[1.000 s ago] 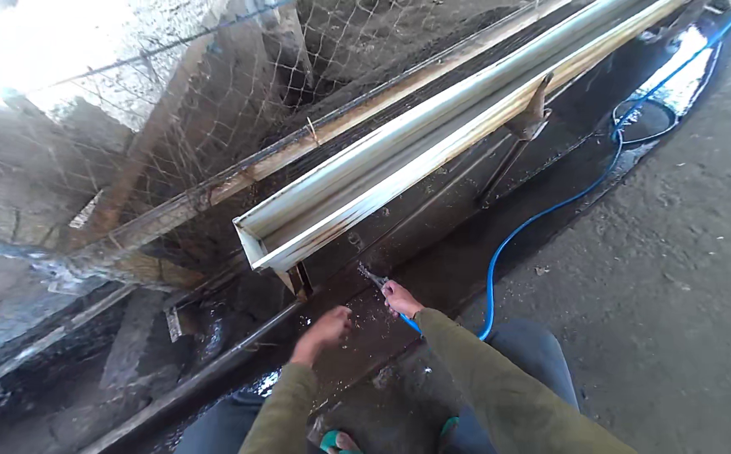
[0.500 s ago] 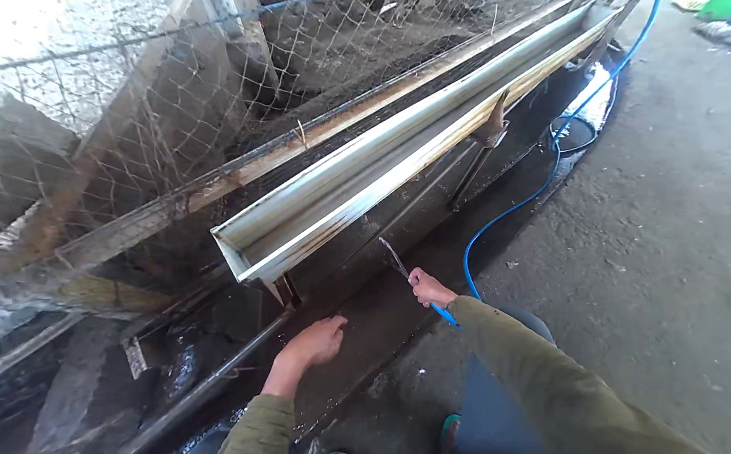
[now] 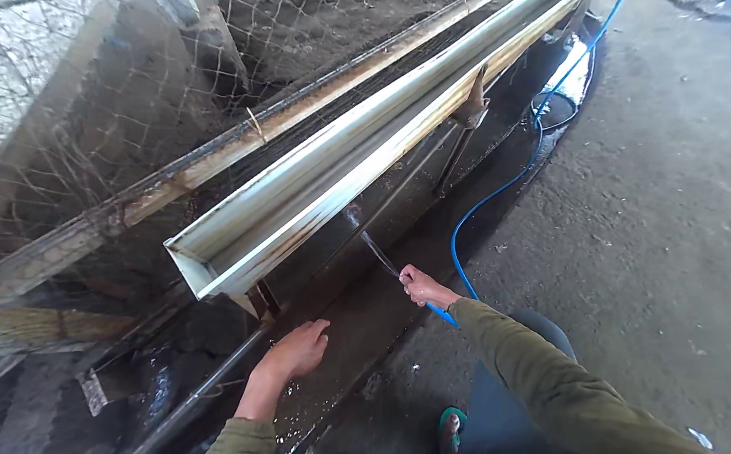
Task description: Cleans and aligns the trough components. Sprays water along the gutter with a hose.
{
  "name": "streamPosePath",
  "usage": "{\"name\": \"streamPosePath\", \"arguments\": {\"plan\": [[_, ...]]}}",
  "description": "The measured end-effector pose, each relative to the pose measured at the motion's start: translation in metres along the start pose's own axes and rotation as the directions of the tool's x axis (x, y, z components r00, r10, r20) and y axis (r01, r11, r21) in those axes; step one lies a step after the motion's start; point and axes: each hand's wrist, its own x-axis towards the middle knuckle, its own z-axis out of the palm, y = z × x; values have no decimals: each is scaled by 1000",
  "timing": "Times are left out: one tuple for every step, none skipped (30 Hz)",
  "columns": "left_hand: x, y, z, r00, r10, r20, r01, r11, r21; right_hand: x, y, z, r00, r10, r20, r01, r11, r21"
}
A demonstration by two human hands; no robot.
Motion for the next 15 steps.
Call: {"name": "streamPosePath", "arguments": {"plan": [[0, 3, 0, 1000, 1, -1, -1, 1000, 8, 1, 0, 0, 1000, 0, 4, 0, 1000, 7], [0, 5, 0, 1000, 4, -3, -4, 1000, 13, 2, 0, -1, 1000, 1, -6, -1, 1000, 19], [-1, 7, 0, 1000, 7, -3, -7, 1000, 12, 3, 0, -3, 1000, 4, -21, -4, 999, 34], [-1, 8, 1, 1000, 11, -5, -11, 1000, 10, 4, -1, -5, 999, 9, -30, -7, 999, 51], [-1, 9, 1, 1000, 14, -9, -14, 1000, 8, 5, -2, -7, 1000, 12, -29, -10, 998, 65], [-1, 9, 2, 1000, 16, -12, -16, 1000, 9, 5, -3, -8, 1000, 14, -20, -12, 997, 74], [-1, 9, 2, 1000, 15, -12, -15, 1000, 11, 5, -4, -9, 1000, 14, -11, -13, 996, 86], [0, 9, 3, 1000, 8, -9, -8, 1000, 18, 5, -4, -10, 1000, 13, -10, -12, 995, 102], [0, 9, 3, 1000, -1, -3, 1, 1000, 24, 5, -3, -12, 1000, 16, -23, -13, 993, 118], [1, 10, 3, 1000, -8, 3, 8, 1000, 26, 6, -2, -14, 999, 23, -43, -17, 991, 135], [1, 10, 3, 1000, -12, 4, 12, 1000, 26, 8, -2, -17, 997, 33, -67, -23, 988, 155], [1, 10, 4, 1000, -13, 2, 13, 1000, 23, 9, -1, -19, 995, 47, -88, -31, 984, 175], [1, 10, 4, 1000, -10, -3, 10, 1000, 19, 10, 1, -22, 993, 60, -105, -39, 980, 193], [0, 10, 5, 1000, -4, -10, 4, 1000, 17, 10, 3, -25, 990, 72, -122, -45, 976, 213], [0, 10, 5, 1000, 1, -8, -1, 1000, 16, 10, 4, -27, 986, 88, -138, -54, 970, 236]]}}
